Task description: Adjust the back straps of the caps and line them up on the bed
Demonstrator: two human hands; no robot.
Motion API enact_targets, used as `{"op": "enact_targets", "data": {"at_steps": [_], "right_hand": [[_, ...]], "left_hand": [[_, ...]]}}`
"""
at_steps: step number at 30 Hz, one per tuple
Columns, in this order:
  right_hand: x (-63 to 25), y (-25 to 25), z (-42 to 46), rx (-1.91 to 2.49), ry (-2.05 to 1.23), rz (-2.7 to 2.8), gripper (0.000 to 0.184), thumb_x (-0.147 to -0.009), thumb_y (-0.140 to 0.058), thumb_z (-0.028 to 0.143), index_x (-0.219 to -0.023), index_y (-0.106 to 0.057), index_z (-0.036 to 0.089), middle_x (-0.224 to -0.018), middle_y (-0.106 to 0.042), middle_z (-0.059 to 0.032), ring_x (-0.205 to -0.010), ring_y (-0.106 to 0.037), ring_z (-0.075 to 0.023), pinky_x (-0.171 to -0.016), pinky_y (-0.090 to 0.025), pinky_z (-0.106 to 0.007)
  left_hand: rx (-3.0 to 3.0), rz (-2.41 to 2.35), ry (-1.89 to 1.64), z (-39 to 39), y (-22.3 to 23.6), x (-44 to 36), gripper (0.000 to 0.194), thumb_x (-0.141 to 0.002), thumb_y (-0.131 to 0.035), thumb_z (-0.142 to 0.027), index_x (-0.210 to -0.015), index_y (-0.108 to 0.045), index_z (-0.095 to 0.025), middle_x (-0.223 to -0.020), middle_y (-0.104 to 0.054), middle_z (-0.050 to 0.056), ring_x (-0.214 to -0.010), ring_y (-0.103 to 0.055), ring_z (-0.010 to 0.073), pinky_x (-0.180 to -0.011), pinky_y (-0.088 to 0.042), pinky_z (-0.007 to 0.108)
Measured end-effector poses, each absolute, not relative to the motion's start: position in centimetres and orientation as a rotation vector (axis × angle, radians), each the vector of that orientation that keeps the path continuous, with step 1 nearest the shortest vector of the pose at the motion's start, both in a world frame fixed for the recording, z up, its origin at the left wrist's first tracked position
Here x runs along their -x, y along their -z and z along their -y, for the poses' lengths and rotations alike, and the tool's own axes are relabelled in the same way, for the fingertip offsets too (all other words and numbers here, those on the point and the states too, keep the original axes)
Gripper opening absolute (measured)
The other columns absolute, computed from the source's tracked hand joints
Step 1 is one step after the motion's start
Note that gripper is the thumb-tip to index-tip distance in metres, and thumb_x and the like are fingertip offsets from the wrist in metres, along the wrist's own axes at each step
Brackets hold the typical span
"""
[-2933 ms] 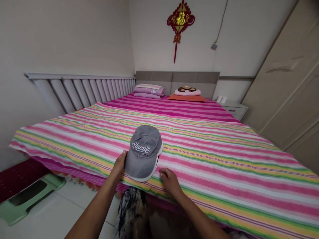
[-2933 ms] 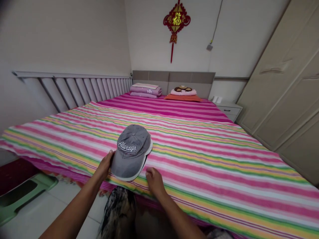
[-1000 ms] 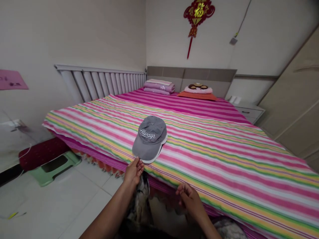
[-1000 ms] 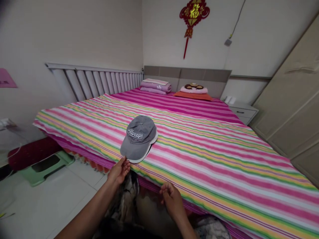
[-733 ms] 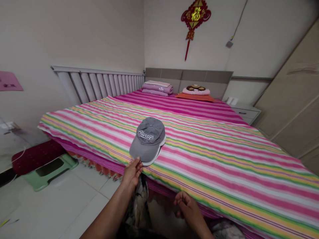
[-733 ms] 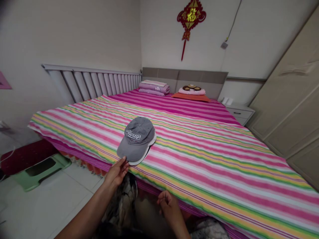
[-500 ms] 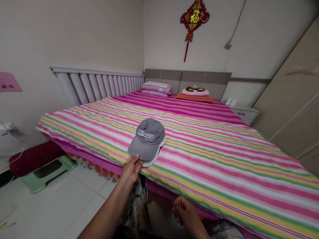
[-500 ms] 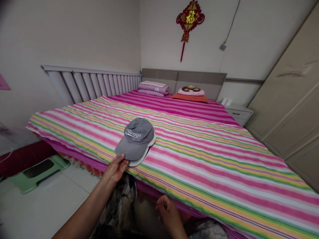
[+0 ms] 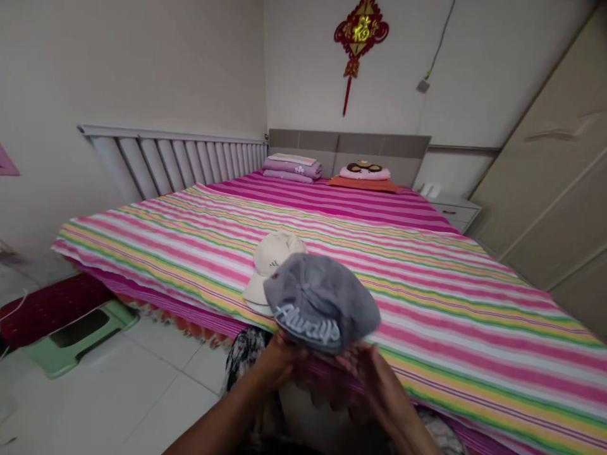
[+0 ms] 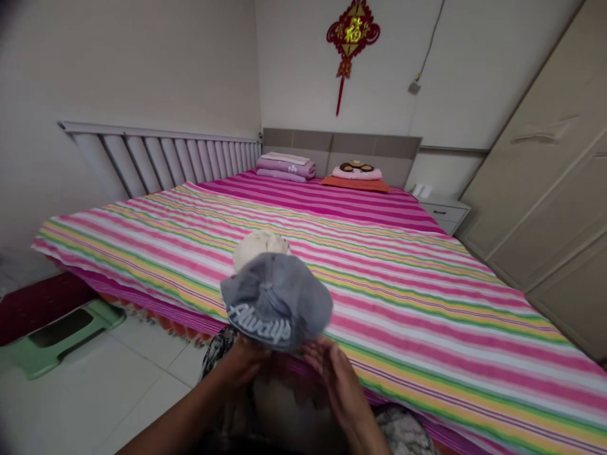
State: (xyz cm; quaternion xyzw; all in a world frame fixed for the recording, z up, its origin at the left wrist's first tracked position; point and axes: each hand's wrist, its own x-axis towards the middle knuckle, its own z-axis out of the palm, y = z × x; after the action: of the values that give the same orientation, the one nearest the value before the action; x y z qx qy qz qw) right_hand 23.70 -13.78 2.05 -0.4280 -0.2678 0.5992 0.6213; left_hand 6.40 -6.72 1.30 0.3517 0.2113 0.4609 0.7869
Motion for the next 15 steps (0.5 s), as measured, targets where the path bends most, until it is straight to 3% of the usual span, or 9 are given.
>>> {"op": "enact_targets", "data": {"at_steps": [4, 9, 15], "right_hand": [[-25.7, -5.4, 13.8, 0.798, -1.391, 0.442, 0.051, -0.049, -0.062, 0.069, -0.069, -0.068, 0.022, -0.072, -0.071, -0.0078, -0.096, -0.059, -0.0286, -0.090, -0.039, -0.044], [-26.8, -5.7, 14.6, 0.830, -1.357, 0.424, 0.025, -0.047, -0.077, 0.037, -0.065, -0.069, 0.022, -0.070, -0.072, -0.0059, -0.096, -0.060, -0.0299, -0.096, -0.035, -0.045], [-27.6, -4.9, 15.6, 0.832, -1.303, 0.510, 0.016, -0.047, -0.074, 0.034, -0.059, -0.068, 0.024, -0.063, -0.071, -0.0041, -0.085, -0.064, -0.0320, -0.091, -0.040, -0.049]], "left_hand": [[-0.952, -0.449, -0.684, 8.6, 1.7, -6.7, 0.034, -0.049, -0.075, -0.016, -0.082, -0.067, -0.014, -0.072, -0.068, 0.006, -0.074, -0.062, 0.0229, -0.069, -0.046, 0.035], [-1.030, -0.487, -0.544, 8.5, 1.8, -5.4, 0.026, -0.053, -0.070, -0.015, -0.079, -0.068, -0.015, -0.069, -0.067, 0.005, -0.073, -0.061, 0.0220, -0.070, -0.045, 0.033], [-0.699, -0.379, -0.670, 5.8, -0.4, -5.3, 0.020, -0.061, -0.061, -0.027, -0.072, -0.066, -0.011, -0.074, -0.066, 0.011, -0.072, -0.061, 0.0204, -0.066, -0.045, 0.029]]}}
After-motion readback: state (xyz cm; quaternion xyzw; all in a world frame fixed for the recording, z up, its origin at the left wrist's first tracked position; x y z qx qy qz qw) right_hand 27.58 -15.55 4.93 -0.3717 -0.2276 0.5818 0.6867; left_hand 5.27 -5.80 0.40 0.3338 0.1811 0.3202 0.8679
